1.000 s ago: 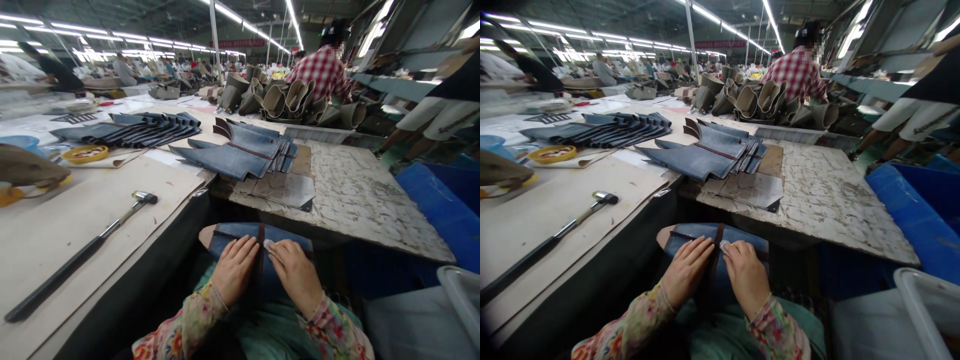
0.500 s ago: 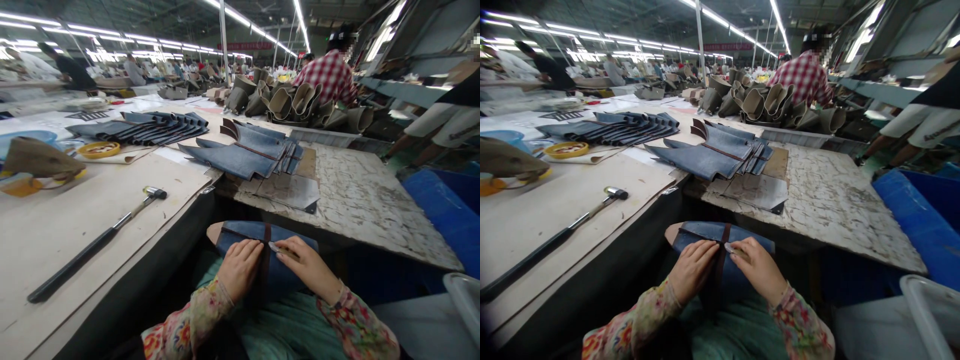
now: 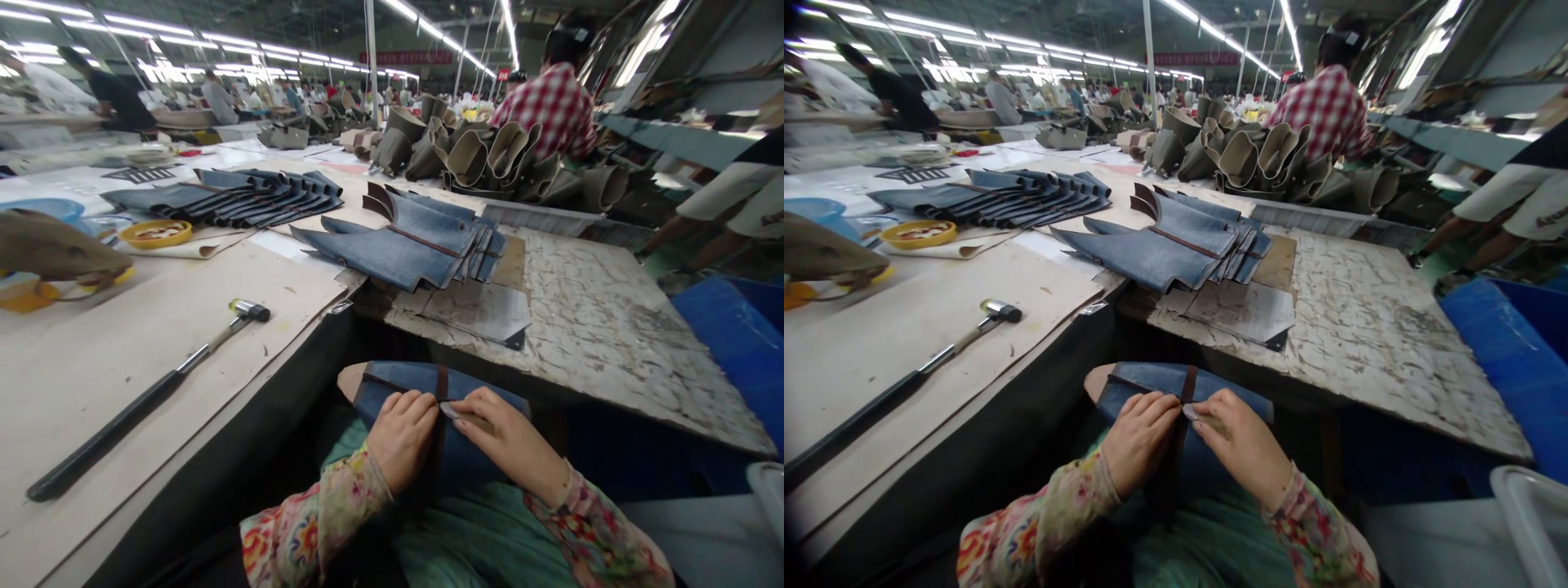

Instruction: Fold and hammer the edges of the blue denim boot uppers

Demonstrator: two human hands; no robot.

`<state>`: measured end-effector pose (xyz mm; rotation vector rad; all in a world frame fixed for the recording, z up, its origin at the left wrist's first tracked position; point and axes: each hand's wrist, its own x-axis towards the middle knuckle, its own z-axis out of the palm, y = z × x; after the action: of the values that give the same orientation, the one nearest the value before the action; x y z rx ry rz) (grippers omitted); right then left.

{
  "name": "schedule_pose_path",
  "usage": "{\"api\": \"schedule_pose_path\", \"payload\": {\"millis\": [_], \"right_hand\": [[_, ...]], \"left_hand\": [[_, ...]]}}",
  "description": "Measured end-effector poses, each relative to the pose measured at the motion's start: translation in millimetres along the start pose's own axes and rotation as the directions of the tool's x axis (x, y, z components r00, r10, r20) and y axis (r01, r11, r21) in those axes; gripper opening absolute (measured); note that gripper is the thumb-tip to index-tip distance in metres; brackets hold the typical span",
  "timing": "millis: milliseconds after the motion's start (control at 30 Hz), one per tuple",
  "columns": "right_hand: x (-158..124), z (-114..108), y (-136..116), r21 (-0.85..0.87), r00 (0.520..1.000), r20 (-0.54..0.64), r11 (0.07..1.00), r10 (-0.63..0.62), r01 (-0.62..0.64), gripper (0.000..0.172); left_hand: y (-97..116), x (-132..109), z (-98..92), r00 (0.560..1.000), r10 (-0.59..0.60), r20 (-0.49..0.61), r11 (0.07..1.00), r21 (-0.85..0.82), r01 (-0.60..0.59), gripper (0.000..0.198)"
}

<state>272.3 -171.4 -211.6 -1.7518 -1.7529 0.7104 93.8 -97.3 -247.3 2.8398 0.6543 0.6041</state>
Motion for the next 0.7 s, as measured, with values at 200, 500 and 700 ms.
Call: {"api": "schedule_pose_path", "payload": {"millis": [200, 500, 700], "right_hand": [[3, 8, -4, -0.192, 0.994, -0.096, 0.981, -0.042, 0.022, 0.019], [8, 21, -1, -0.378, 0.980, -0.163, 0.925, -0.112, 0.043, 0.024], [5, 13, -4, -0.375, 0.957, -0.160, 0.912, -0.243, 0.168, 0.026]], "left_hand": [[-1, 3, 0.9, 1.000, -0.014, 0.008, 0.999, -0.042, 0.015, 0.025], [-2, 1, -3.8, 0.999, -0.032, 0.018, 0.999, -0.030, 0.032, 0.031], [-14, -11, -9.8, 0.998, -0.025, -0.064, 0.999, 0.034, 0.027, 0.030]]}}
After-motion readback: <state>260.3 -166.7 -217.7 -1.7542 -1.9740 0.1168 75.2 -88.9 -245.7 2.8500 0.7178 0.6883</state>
